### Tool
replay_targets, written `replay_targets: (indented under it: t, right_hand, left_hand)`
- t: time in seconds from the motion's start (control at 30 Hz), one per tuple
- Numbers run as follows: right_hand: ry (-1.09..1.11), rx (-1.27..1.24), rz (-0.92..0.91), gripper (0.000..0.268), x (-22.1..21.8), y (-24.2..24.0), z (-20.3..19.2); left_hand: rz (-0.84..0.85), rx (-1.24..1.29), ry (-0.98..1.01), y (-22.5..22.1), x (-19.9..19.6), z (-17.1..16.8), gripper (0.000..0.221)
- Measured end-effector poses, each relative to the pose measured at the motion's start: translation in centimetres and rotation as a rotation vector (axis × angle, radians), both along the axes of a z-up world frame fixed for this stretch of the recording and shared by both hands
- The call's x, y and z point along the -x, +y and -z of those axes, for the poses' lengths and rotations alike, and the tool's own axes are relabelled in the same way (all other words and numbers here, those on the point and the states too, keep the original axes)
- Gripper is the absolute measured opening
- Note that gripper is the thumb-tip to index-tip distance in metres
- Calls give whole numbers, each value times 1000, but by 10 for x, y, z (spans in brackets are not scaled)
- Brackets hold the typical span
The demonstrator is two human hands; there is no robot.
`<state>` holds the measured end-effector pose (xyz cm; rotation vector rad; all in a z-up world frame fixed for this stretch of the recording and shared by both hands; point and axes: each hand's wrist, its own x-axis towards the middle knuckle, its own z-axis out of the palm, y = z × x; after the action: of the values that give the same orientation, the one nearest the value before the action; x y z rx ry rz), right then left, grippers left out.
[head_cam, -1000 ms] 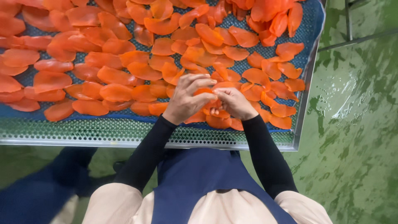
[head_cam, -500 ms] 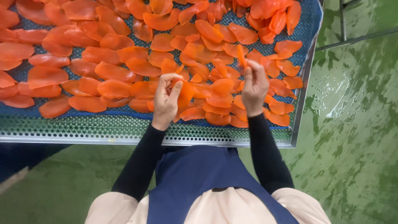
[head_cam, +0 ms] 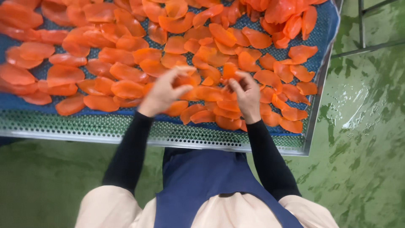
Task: The person arranges red fruit slices on a mesh-bottomed metal tray by pulling them from a pile and spreading them out across the mesh surface.
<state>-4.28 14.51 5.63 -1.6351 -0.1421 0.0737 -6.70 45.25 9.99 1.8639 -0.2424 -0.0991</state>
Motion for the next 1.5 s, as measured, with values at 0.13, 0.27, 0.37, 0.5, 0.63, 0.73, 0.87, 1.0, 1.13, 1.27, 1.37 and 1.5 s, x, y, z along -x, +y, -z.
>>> replay_targets:
  t: [0.13, 0.27, 0.37, 0.5, 0.63, 0.73, 0.87, 1.0, 1.13, 1.27, 1.37, 1.5]
  right_hand:
    - [-426, 323, 198, 36, -30, -4, -16]
    - [-524, 868, -128, 42, -65, -23, 3]
    - [-490, 898, 142, 55, -111, -79, 24]
    - [-297, 897, 277, 81, -164, -133, 31]
    - [-409, 925, 285, 51, -184, -153, 44]
    - [-613, 763, 249, 37, -189, -169, 45]
    - [-561, 785, 240, 31, -167, -170, 32]
    - [-495, 812, 229, 30, -157, -172, 32]
    - [-446, 802, 183, 28, -160, -170, 18]
    - [-294, 814, 117, 32, -161, -161, -5]
    - [-291, 792, 139, 27, -175, -176, 15]
    - [-335, 783, 151, 11, -180, -183, 16]
  left_hand:
    - [-38, -178, -154, 52, -58, 5, 42]
    - [-112, -766, -353, 78, -87, 48, 53]
    - [-203, -906, -406, 55, -91, 46, 53]
    - [-43, -685, -387, -4, -113, 60, 44]
    - [72, -661, -403, -68, -167, 75, 37]
    - [2, -771, -567, -96, -220, 114, 39]
    - [-97, -1017, -529, -124, -271, 149, 47]
    - [-110, -1071, -409, -133, -306, 163, 37]
    - [-75, -1044, -325, -132, -319, 156, 48]
    - [-83, -988, -332, -133, -329, 160, 33]
    - [-34, -791, -290, -123, -319, 127, 25]
    - [20, -637, -337, -112, -305, 106, 21]
